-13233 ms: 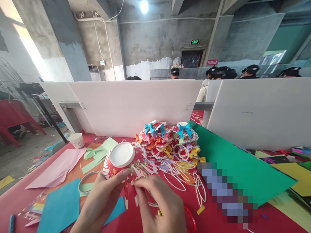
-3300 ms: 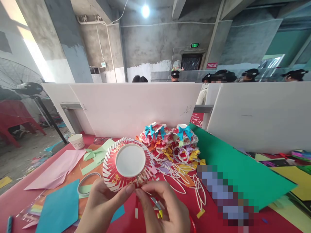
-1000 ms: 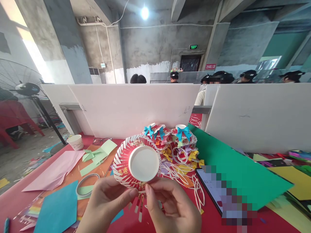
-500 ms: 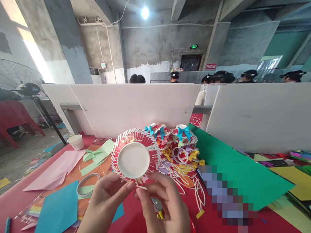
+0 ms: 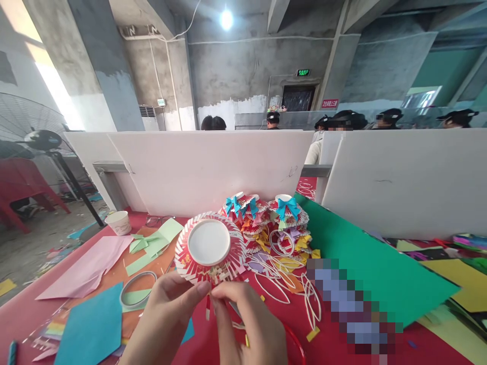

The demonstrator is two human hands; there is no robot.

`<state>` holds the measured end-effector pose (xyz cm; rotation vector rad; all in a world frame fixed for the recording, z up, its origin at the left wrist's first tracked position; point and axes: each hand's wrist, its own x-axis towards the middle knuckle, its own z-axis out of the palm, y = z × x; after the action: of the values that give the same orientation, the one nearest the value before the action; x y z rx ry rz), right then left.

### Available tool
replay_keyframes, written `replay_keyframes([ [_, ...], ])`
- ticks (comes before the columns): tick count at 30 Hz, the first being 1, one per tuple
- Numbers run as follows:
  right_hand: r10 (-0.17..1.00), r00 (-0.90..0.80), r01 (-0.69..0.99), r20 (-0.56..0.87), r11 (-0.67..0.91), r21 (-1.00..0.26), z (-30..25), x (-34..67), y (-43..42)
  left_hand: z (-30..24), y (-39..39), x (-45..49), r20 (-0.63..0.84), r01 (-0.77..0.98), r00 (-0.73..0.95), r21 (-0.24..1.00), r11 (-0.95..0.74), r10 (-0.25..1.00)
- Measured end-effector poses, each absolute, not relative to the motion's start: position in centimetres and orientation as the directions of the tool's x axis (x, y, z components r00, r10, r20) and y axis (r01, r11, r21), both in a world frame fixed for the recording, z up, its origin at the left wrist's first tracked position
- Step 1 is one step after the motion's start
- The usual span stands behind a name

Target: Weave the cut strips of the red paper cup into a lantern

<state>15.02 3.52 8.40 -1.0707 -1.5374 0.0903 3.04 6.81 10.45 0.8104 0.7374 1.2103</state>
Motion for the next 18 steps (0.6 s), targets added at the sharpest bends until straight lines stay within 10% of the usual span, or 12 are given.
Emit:
replay_keyframes([
  [12, 0.493, -0.14, 0.669, 0.858, 0.686, -0.285, 7.8, 15.4, 4.1, 10.1, 6.9, 3.6, 0.056, -0.564, 0.178, 0.824, 0.055, 0.982],
  [18, 0.535, 0.301, 0.515, 0.789, 0.605, -0.607, 7.8, 13.6, 3.5, 10.2, 6.5, 3.4, 0.092, -0.495, 0.123, 0.869, -0.019, 0.988],
])
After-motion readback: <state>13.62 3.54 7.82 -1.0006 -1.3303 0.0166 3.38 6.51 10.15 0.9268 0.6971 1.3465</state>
